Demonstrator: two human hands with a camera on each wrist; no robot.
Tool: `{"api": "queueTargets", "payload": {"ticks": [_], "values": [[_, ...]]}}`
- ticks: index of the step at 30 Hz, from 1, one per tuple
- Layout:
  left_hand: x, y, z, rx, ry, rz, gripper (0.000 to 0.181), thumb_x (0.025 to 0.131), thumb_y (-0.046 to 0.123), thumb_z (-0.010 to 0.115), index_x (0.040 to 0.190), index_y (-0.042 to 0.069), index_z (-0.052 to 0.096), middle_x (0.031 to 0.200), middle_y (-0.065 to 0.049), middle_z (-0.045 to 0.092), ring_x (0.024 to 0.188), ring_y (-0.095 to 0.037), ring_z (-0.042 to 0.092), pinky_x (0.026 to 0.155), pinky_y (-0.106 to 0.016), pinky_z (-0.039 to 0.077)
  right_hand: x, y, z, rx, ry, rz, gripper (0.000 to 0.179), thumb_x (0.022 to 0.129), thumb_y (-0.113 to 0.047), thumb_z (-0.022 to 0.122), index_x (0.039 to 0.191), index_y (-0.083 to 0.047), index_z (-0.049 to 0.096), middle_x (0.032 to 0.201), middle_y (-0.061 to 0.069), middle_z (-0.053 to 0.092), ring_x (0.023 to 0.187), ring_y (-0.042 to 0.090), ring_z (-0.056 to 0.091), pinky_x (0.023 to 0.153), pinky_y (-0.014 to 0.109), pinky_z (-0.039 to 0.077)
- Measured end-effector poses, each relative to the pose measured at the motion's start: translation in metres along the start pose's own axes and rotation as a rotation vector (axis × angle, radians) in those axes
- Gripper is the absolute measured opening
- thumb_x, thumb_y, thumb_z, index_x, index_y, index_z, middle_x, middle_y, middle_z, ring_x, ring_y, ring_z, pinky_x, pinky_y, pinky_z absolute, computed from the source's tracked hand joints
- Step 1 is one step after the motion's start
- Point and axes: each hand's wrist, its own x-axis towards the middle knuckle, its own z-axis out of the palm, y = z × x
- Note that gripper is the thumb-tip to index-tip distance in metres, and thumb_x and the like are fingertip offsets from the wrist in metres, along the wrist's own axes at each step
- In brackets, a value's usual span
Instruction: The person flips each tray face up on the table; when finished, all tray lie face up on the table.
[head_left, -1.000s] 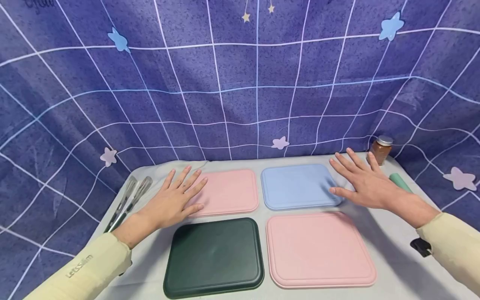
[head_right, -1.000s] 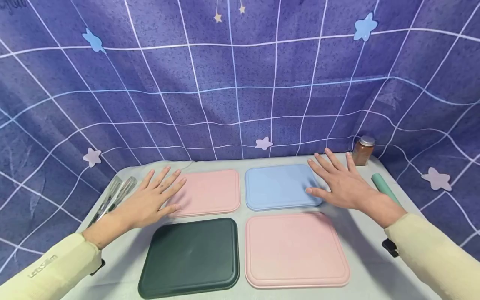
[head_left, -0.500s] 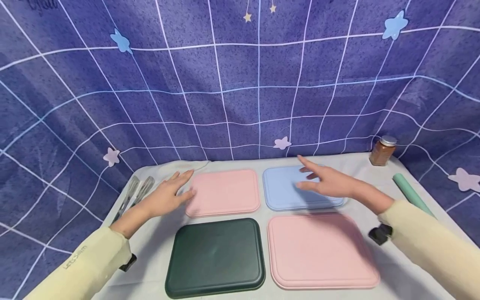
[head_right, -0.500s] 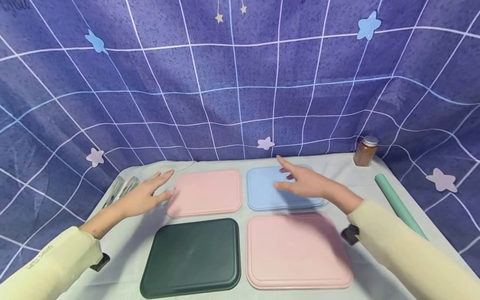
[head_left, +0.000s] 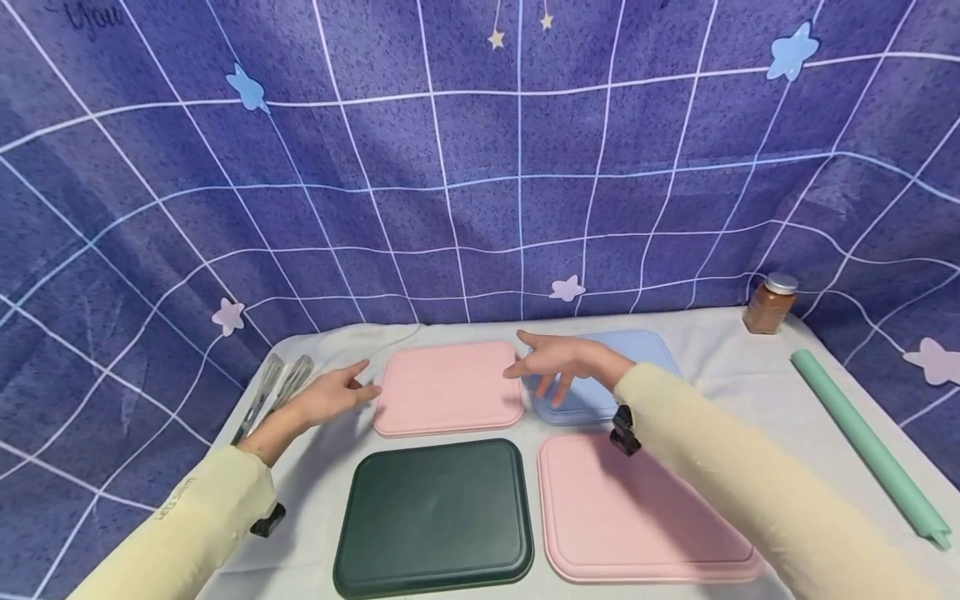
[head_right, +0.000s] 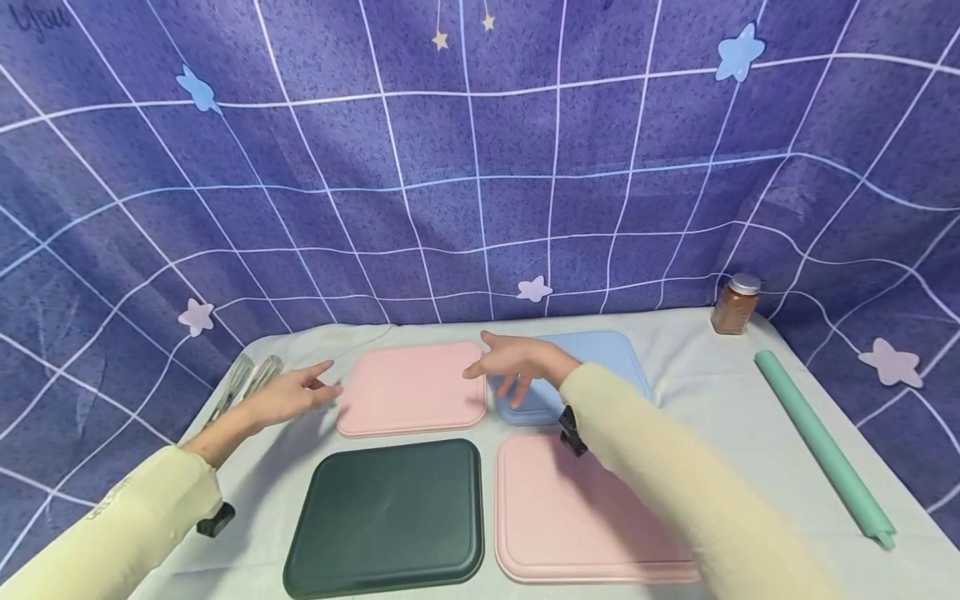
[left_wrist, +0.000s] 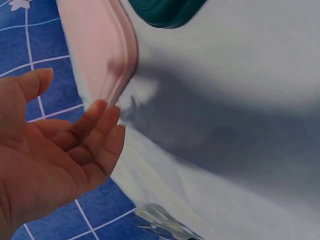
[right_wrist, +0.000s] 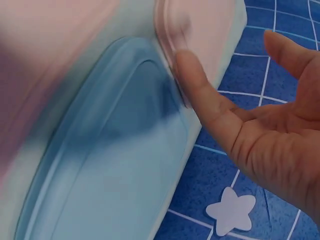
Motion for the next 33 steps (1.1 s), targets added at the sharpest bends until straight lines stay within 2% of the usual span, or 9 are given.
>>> {"api": "queueTargets", "payload": {"ticks": [3,6,11,18,23,27,33], "values": [[-0.001,-0.002,0.006,-0.032,-0.045,-0.03,0.077,0.1,0.033,0.058,0.154,-0.01,0.024,0.102,-0.021,0.071,0.084,-0.025,0.068,0.074,-0.035,0.052,0.01,-0.004,0.002,0.013,-0.02,0.054,0.101,0.097,-0.04,0.062,0.161,-0.023,-0.013,0.15,0.024,0.045,0.112,0.042,0.066,0.072,0.046,0.061],[-0.002,-0.004,0.013,-0.074,-0.1,-0.051,0.079,0.099,0.03,0.06,0.153,-0.013,0.022,0.084,-0.012,0.069,0.067,-0.018,0.063,0.061,-0.028,0.045,0.019,-0.008,0.005,0.006,-0.03,0.093,0.099,0.097,-0.039,0.062,0.162,-0.02,-0.011,0.141,0.028,0.049,0.101,0.04,0.069,0.067,0.043,0.061],[-0.001,-0.009,0.023,-0.141,-0.177,-0.054,0.081,0.098,0.028,0.063,0.152,-0.016,0.021,0.068,-0.001,0.059,0.059,-0.013,0.051,0.054,-0.025,0.039,0.031,-0.012,0.01,0.003,-0.015,0.137,0.097,0.098,-0.035,0.06,0.162,-0.016,-0.01,0.135,0.032,0.049,0.082,0.034,0.069,0.063,0.04,0.061],[0.002,-0.011,0.03,-0.14,-0.192,-0.061,0.083,0.097,0.03,0.065,0.152,-0.014,0.022,0.067,-0.001,0.056,0.059,-0.013,0.05,0.053,-0.026,0.039,0.042,-0.014,0.01,0.026,0.002,0.185,0.094,0.099,-0.031,0.059,0.161,-0.011,-0.008,0.138,0.037,0.045,0.085,0.038,0.07,0.063,0.038,0.061],[0.003,-0.015,0.032,-0.152,-0.19,-0.044,0.083,0.096,0.029,0.066,0.152,-0.015,0.022,0.066,-0.002,0.055,0.059,-0.014,0.051,0.053,-0.027,0.04,0.048,-0.017,0.009,-0.008,-0.023,0.238,0.08,0.099,-0.033,0.058,0.159,-0.001,0.014,0.135,0.039,0.049,0.09,0.04,0.072,0.068,0.039,0.062],[0.003,-0.018,0.032,-0.155,-0.181,-0.046,0.083,0.096,0.032,0.065,0.153,-0.012,0.024,0.069,-0.003,0.056,0.061,-0.015,0.051,0.054,-0.027,0.041,0.053,-0.018,0.009,-0.018,-0.053,0.281,0.069,0.099,-0.035,0.058,0.148,0.007,0.035,0.129,0.038,0.053,0.087,0.039,0.072,0.073,0.038,0.062],[0.0,-0.023,0.029,-0.21,-0.183,-0.069,0.081,0.096,0.035,0.064,0.155,-0.006,0.025,0.079,-0.005,0.059,0.068,-0.016,0.053,0.058,-0.029,0.045,0.059,-0.02,0.009,-0.008,-0.054,0.323,0.064,0.097,-0.034,0.06,0.137,0.013,0.045,0.125,0.037,0.055,0.081,0.038,0.072,0.077,0.038,0.061]]}}
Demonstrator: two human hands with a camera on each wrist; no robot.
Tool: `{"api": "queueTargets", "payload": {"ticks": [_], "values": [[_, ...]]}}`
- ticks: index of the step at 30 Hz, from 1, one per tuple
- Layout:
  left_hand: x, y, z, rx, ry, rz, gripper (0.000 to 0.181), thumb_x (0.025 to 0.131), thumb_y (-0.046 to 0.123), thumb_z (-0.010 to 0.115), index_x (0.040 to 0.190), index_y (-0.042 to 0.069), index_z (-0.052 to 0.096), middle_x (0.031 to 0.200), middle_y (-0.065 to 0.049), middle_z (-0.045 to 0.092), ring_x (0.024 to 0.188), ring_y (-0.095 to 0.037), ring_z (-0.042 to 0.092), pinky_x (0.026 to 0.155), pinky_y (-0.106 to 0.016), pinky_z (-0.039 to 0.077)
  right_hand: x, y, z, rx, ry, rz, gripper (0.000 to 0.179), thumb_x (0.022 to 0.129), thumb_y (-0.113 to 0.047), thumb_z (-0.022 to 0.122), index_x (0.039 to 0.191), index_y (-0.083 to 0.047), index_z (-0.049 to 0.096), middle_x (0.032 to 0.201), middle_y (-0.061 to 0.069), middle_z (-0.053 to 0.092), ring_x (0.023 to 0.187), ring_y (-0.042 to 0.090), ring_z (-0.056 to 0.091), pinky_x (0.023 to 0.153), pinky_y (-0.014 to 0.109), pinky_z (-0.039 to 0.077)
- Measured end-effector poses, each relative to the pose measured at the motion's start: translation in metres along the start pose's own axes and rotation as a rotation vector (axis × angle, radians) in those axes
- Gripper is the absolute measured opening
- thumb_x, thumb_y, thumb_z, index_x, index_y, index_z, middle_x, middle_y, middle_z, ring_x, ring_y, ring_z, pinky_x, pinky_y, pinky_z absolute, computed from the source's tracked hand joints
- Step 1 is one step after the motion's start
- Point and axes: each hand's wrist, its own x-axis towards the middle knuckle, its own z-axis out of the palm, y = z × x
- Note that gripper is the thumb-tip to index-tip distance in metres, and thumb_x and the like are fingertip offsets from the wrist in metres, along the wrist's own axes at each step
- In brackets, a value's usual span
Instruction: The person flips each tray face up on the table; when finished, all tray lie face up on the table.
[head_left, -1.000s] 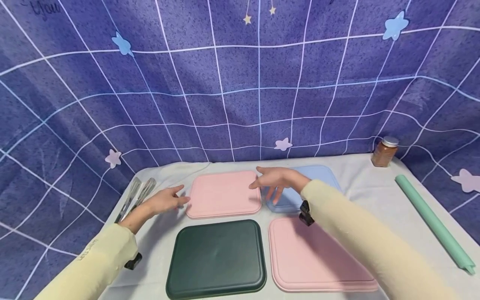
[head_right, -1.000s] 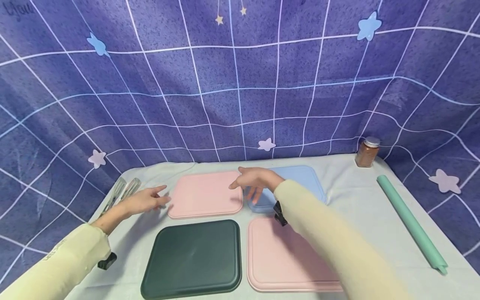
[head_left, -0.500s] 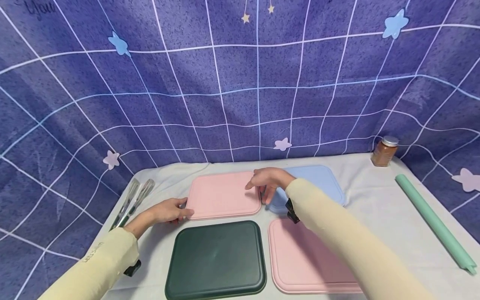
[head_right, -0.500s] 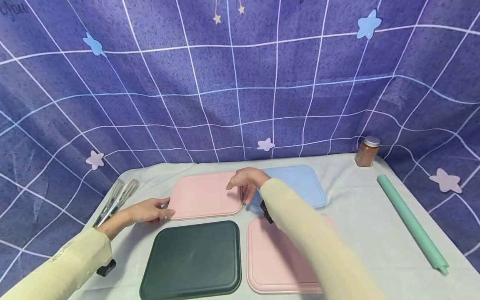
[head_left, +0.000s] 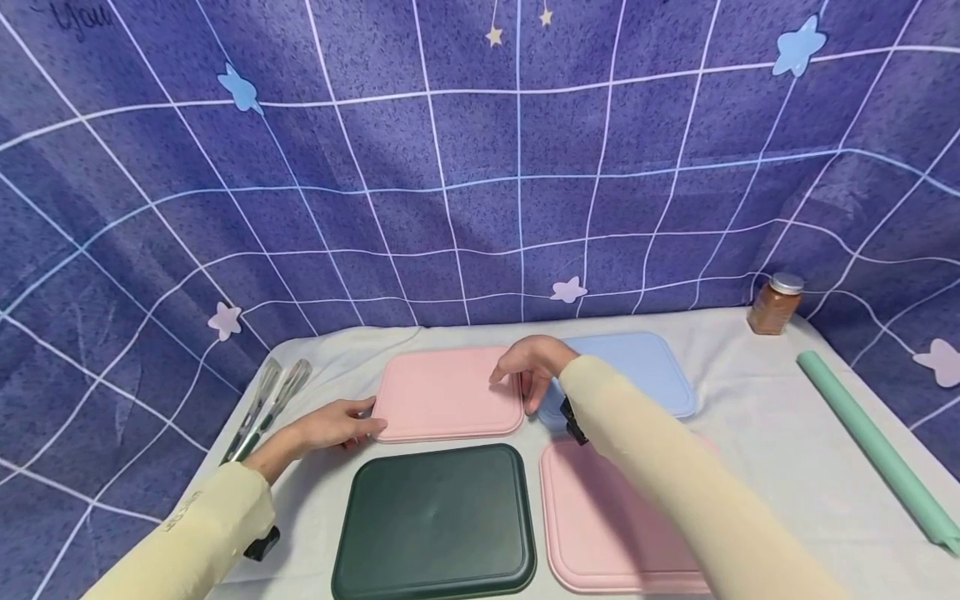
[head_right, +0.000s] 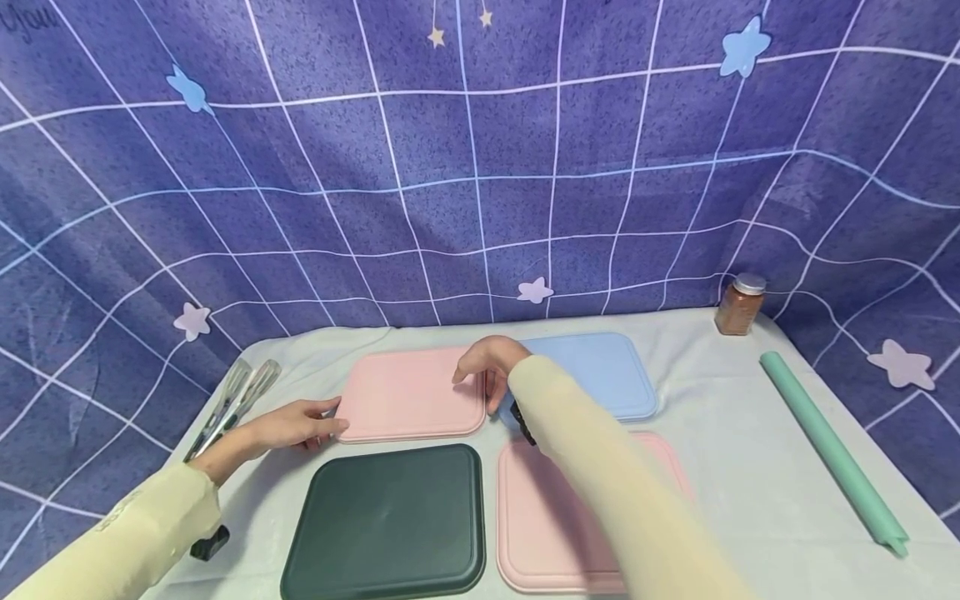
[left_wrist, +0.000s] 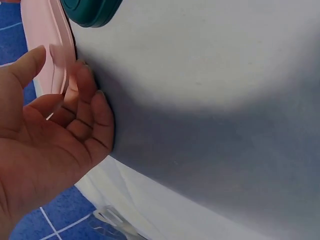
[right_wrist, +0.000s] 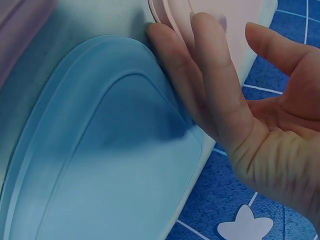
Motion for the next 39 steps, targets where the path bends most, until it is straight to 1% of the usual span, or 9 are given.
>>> {"api": "queueTargets", "payload": {"ticks": [5,8,11,16,20,26,30,36,39], "values": [[0.001,-0.003,-0.003,-0.047,-0.009,-0.012,0.082,0.097,0.036,0.064,0.157,-0.003,0.023,0.081,-0.003,0.059,0.069,-0.015,0.051,0.058,-0.028,0.042,0.0,-0.003,-0.001,0.018,0.012,0.015,0.065,0.096,-0.031,0.062,0.14,0.013,0.043,0.13,0.038,0.052,0.084,0.039,0.072,0.077,0.039,0.061],[0.002,-0.005,-0.004,-0.055,-0.011,-0.012,0.082,0.097,0.038,0.063,0.157,-0.001,0.023,0.082,-0.003,0.059,0.071,-0.015,0.052,0.059,-0.028,0.042,-0.001,-0.003,-0.001,0.02,0.016,0.004,0.063,0.096,-0.029,0.063,0.138,0.014,0.044,0.127,0.039,0.054,0.083,0.039,0.072,0.077,0.039,0.061],[0.002,-0.009,-0.005,-0.067,-0.013,-0.017,0.082,0.097,0.04,0.062,0.158,0.001,0.022,0.083,-0.002,0.061,0.073,-0.016,0.054,0.061,-0.028,0.044,-0.001,-0.002,0.0,0.017,0.009,-0.009,0.056,0.095,-0.024,0.063,0.131,0.016,0.048,0.118,0.037,0.058,0.077,0.035,0.073,0.076,0.037,0.061],[0.003,-0.014,-0.006,-0.103,-0.016,-0.012,0.083,0.098,0.04,0.061,0.159,0.002,0.021,0.086,-0.003,0.064,0.076,-0.016,0.059,0.065,-0.029,0.048,-0.001,0.002,0.0,0.022,0.01,-0.029,0.038,0.092,-0.015,0.064,0.115,0.015,0.056,0.1,0.028,0.06,0.067,0.029,0.07,0.074,0.034,0.062],[0.004,-0.015,-0.005,-0.137,0.011,-0.017,0.082,0.097,0.039,0.064,0.159,0.003,0.023,0.087,-0.002,0.068,0.076,-0.014,0.061,0.065,-0.028,0.05,-0.002,0.006,0.001,0.04,0.028,-0.063,0.026,0.091,-0.008,0.064,0.106,0.013,0.06,0.096,0.024,0.059,0.067,0.027,0.069,0.073,0.033,0.062],[0.004,-0.014,-0.003,-0.146,0.073,-0.018,0.082,0.095,0.038,0.067,0.157,0.003,0.027,0.086,0.001,0.071,0.076,-0.012,0.065,0.064,-0.027,0.047,0.0,0.011,0.002,0.071,0.048,-0.099,0.022,0.091,-0.002,0.064,0.106,0.013,0.058,0.099,0.027,0.06,0.069,0.027,0.069,0.075,0.035,0.062],[0.003,-0.013,-0.002,-0.181,0.087,-0.015,0.083,0.094,0.036,0.068,0.157,0.001,0.028,0.084,0.003,0.071,0.075,-0.013,0.067,0.065,-0.027,0.047,0.002,0.013,0.004,0.093,0.052,-0.1,0.027,0.091,0.001,0.064,0.114,0.011,0.052,0.098,0.026,0.059,0.069,0.028,0.068,0.076,0.036,0.062],[0.001,-0.011,-0.002,-0.181,0.138,0.014,0.079,0.093,0.032,0.07,0.153,-0.002,0.034,0.081,0.004,0.072,0.073,-0.014,0.068,0.065,-0.029,0.051,0.002,0.014,0.006,0.124,0.064,-0.103,0.061,0.091,0.003,0.063,0.142,0.002,0.03,0.094,0.024,0.059,0.068,0.029,0.067,0.078,0.039,0.061],[-0.002,-0.007,-0.003,-0.167,0.157,0.023,0.078,0.092,0.031,0.07,0.153,-0.003,0.035,0.081,0.003,0.072,0.073,-0.014,0.067,0.064,-0.029,0.052,0.003,0.014,0.006,0.138,0.064,-0.109,0.071,0.09,0.004,0.063,0.149,0.0,0.023,0.093,0.024,0.059,0.069,0.03,0.068,0.076,0.039,0.061]]}}
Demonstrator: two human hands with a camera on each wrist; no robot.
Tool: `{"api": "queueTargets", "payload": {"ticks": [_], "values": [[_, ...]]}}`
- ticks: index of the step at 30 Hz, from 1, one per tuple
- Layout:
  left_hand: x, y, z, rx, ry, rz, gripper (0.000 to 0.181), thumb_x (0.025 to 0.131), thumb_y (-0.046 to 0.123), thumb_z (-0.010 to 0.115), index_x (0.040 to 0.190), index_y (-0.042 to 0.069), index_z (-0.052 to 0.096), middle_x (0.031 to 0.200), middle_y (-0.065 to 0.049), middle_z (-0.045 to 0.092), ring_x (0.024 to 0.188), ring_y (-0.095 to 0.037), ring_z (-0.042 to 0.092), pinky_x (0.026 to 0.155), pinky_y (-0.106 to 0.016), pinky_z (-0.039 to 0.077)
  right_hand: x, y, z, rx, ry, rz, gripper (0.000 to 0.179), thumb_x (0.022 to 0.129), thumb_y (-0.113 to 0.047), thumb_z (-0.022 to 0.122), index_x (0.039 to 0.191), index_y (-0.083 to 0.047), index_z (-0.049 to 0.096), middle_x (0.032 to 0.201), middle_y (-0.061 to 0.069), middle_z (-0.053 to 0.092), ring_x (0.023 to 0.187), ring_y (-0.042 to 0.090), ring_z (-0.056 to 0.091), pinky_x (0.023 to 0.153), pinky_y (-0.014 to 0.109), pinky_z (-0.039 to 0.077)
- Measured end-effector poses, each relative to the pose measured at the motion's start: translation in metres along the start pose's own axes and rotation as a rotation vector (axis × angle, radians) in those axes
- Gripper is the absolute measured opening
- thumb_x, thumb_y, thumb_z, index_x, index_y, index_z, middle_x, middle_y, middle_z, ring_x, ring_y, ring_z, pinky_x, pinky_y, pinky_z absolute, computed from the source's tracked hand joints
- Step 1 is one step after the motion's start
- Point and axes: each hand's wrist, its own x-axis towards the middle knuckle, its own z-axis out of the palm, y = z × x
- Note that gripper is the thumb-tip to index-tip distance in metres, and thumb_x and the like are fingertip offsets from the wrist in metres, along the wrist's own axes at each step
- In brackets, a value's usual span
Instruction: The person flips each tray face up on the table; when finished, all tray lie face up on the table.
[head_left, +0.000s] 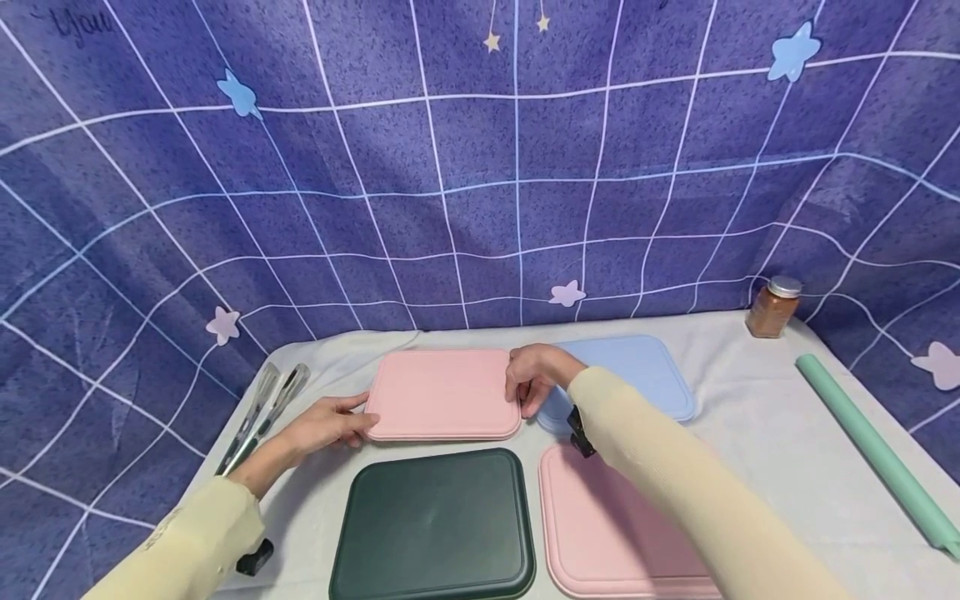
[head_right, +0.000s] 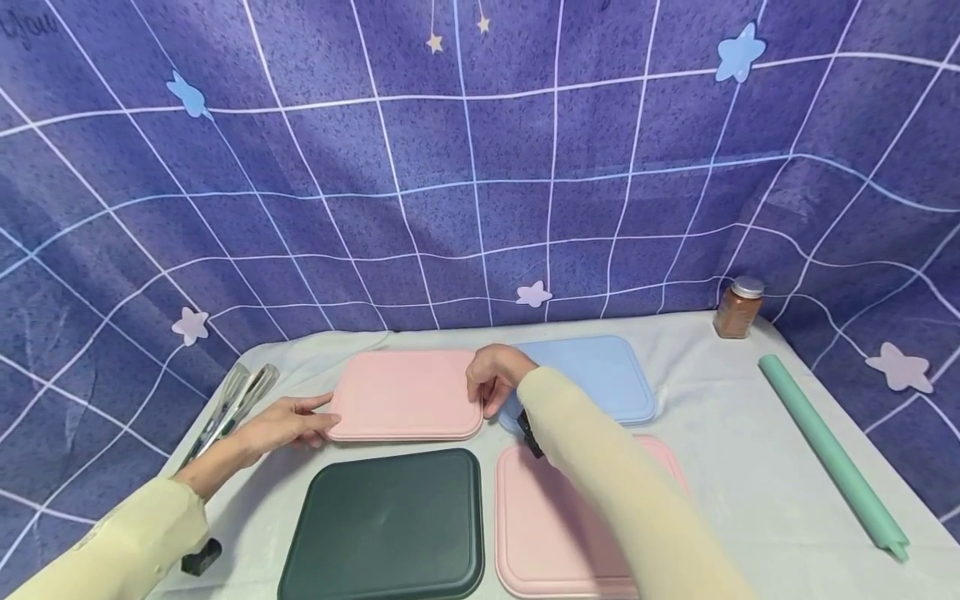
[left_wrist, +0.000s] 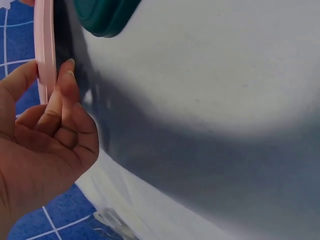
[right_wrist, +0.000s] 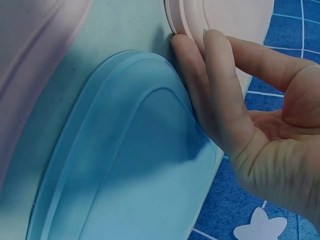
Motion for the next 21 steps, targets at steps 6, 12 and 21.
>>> {"api": "queueTargets", "payload": {"ticks": [6,12,21], "values": [[-0.007,0.015,-0.006,0.003,0.018,0.011,0.077,0.093,0.032,0.069,0.154,-0.001,0.035,0.082,0.002,0.07,0.074,-0.017,0.066,0.067,-0.031,0.052,0.002,0.003,0.0,0.046,0.002,-0.019,0.093,0.089,0.005,0.063,0.16,-0.008,0.005,0.093,0.024,0.056,0.069,0.031,0.068,0.073,0.039,0.062],[-0.013,0.031,-0.014,0.02,0.02,0.017,0.078,0.094,0.033,0.067,0.156,0.003,0.032,0.081,0.001,0.071,0.071,-0.014,0.063,0.067,-0.031,0.05,0.003,0.004,0.001,0.067,-0.001,-0.021,0.073,0.088,0.006,0.062,0.149,-0.003,0.023,0.095,0.025,0.055,0.07,0.031,0.067,0.076,0.041,0.061],[-0.02,0.05,-0.022,0.056,0.036,0.032,0.079,0.093,0.034,0.067,0.157,0.005,0.031,0.079,-0.002,0.073,0.068,-0.014,0.059,0.061,-0.028,0.047,0.003,0.003,0.004,0.073,-0.019,-0.032,0.081,0.088,0.004,0.063,0.154,-0.006,0.016,0.108,0.031,0.056,0.068,0.03,0.066,0.069,0.037,0.062]]}}
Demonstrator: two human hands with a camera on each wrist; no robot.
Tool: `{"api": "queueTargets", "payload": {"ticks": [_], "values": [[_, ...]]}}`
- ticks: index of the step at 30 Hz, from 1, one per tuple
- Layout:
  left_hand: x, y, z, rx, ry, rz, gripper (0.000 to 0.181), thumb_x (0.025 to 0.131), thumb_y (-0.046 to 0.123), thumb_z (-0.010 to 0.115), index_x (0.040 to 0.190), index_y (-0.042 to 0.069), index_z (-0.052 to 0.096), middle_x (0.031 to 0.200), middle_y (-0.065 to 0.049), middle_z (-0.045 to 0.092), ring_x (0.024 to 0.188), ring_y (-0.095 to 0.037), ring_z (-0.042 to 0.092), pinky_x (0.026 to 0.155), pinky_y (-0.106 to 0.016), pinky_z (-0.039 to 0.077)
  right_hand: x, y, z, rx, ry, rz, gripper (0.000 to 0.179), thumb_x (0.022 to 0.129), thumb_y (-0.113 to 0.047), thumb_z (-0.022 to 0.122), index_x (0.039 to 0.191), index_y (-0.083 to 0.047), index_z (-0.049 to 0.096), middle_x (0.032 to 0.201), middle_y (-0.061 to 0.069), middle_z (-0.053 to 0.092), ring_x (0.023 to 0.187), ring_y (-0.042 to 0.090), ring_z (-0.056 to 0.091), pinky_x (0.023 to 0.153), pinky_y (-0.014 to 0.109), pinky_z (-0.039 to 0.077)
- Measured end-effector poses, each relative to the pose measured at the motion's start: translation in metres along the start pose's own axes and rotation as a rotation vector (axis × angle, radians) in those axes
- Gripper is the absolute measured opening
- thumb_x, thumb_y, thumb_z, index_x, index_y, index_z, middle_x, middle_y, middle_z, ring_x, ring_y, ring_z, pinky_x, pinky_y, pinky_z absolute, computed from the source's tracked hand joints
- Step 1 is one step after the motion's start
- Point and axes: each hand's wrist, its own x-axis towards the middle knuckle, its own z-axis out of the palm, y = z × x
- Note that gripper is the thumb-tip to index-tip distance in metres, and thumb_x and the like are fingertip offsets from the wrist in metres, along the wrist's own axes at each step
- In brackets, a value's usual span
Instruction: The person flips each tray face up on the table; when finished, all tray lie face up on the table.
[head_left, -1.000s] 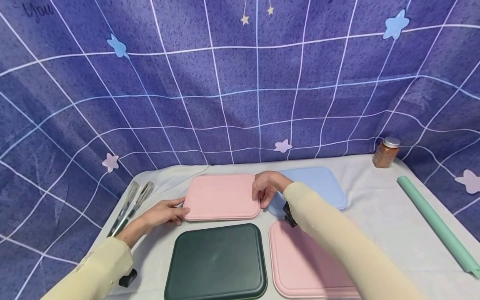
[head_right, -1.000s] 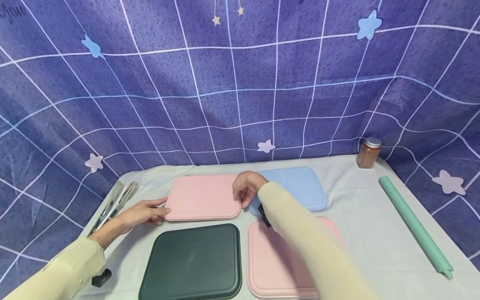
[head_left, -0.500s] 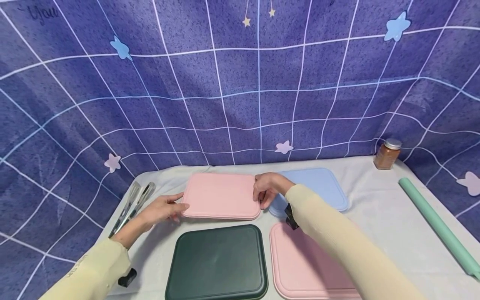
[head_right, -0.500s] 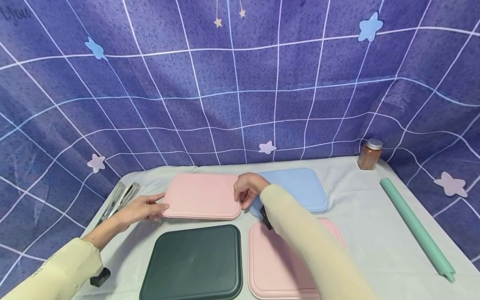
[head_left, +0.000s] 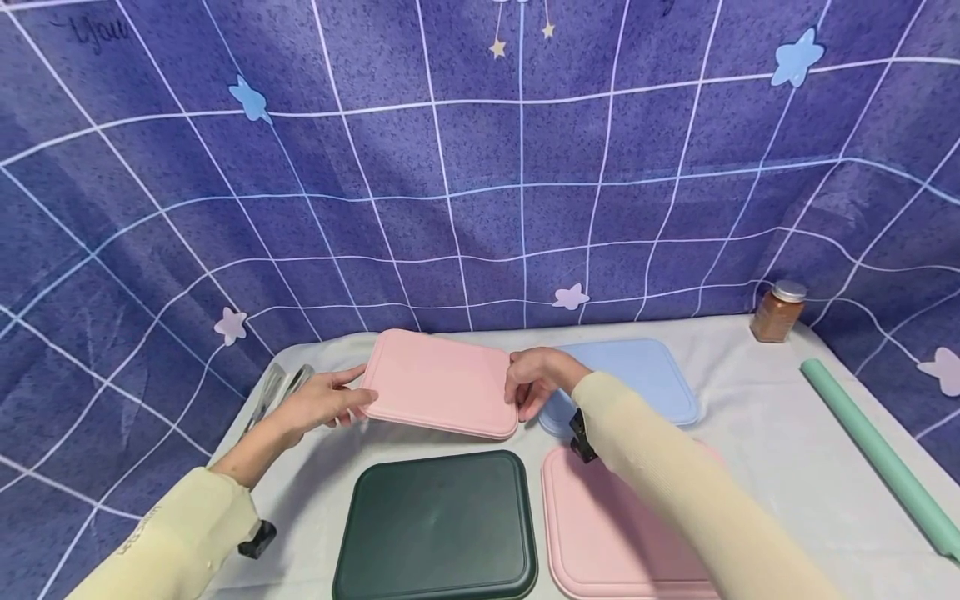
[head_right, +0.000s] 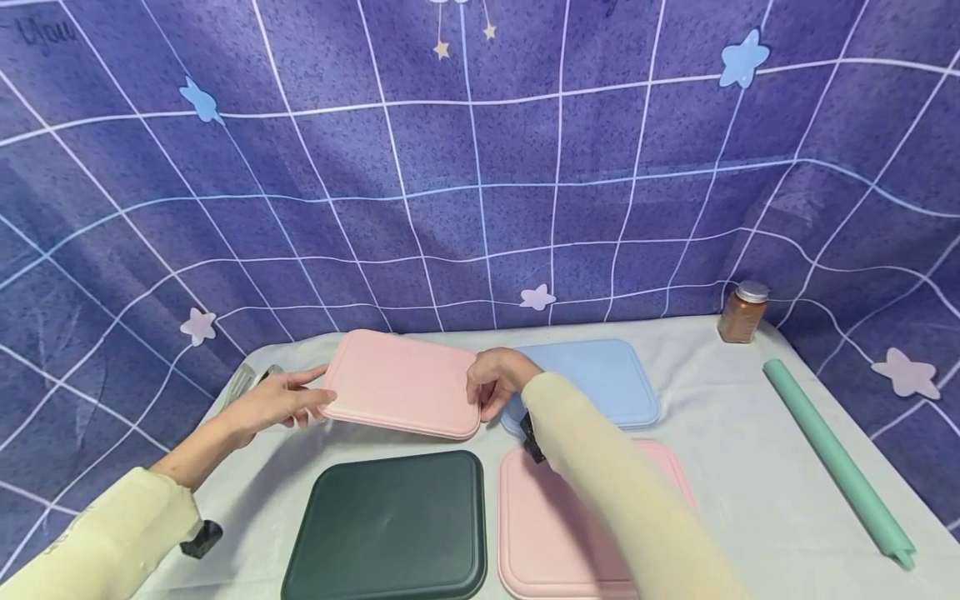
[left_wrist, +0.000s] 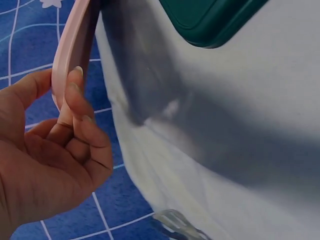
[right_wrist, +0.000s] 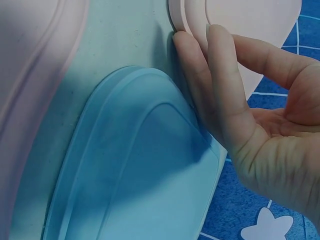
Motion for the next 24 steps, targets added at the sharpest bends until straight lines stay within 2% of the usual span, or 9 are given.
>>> {"api": "queueTargets", "payload": {"ticks": [4,11,18,24], "values": [[-0.002,0.007,0.0,0.032,0.002,-0.015,0.08,0.093,0.035,0.067,0.157,0.006,0.03,0.077,-0.001,0.072,0.065,-0.014,0.058,0.058,-0.028,0.044,0.0,0.001,0.0,-0.005,-0.005,-0.009,0.079,0.087,0.003,0.063,0.152,-0.005,0.019,0.113,0.032,0.056,0.07,0.031,0.067,0.069,0.037,0.062],[-0.006,0.02,0.002,0.061,0.015,-0.053,0.084,0.092,0.035,0.068,0.158,0.004,0.027,0.074,0.001,0.071,0.063,-0.014,0.059,0.057,-0.027,0.042,0.002,0.004,-0.001,0.01,-0.009,-0.017,0.1,0.086,0.003,0.065,0.161,-0.011,0.0,0.106,0.03,0.058,0.071,0.031,0.067,0.069,0.038,0.062],[-0.008,0.034,0.003,0.05,0.019,-0.032,0.086,0.09,0.031,0.067,0.159,0.002,0.023,0.075,-0.002,0.07,0.062,-0.014,0.059,0.056,-0.026,0.042,0.002,0.005,-0.002,0.013,-0.018,-0.034,0.096,0.085,0.003,0.064,0.16,-0.011,0.006,0.102,0.028,0.058,0.068,0.03,0.067,0.066,0.037,0.062],[-0.012,0.046,0.006,0.053,0.041,-0.009,0.086,0.091,0.028,0.067,0.158,-0.001,0.022,0.074,-0.001,0.067,0.06,-0.012,0.057,0.053,-0.024,0.041,0.003,0.007,-0.002,0.016,-0.027,-0.043,0.083,0.084,0.003,0.063,0.153,-0.008,0.017,0.102,0.028,0.057,0.065,0.029,0.066,0.061,0.035,0.061]]}}
